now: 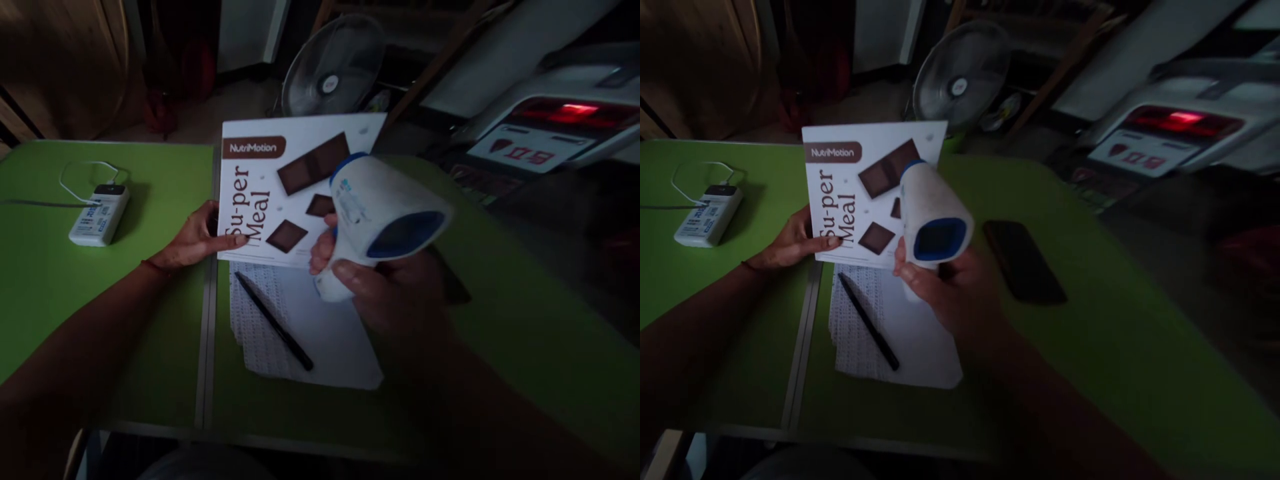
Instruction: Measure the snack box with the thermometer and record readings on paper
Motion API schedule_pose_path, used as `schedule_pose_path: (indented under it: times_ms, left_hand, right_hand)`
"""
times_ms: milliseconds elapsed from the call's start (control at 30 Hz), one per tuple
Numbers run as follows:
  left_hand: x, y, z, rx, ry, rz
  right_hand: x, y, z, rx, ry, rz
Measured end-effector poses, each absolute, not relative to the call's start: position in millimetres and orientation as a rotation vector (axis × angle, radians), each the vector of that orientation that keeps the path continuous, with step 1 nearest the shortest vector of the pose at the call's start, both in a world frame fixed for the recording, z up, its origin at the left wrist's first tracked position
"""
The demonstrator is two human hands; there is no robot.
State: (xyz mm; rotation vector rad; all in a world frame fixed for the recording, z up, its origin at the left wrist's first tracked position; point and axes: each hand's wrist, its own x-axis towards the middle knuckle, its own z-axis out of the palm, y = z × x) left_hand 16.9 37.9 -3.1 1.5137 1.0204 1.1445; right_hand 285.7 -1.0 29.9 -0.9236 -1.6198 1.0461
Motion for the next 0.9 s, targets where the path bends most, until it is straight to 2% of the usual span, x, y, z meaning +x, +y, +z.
schedule_pose_path:
  times_ms: [133, 900]
  left_hand:
    - [16, 38, -9, 1.643, 1.084, 1.055]
    - [14, 39, -5, 1.801, 1.12, 0.923]
  right_hand:
    - [269, -7, 23, -0.827, -1.482, 1.281]
    - [264, -13, 13, -0.83, -1.478, 1.269]
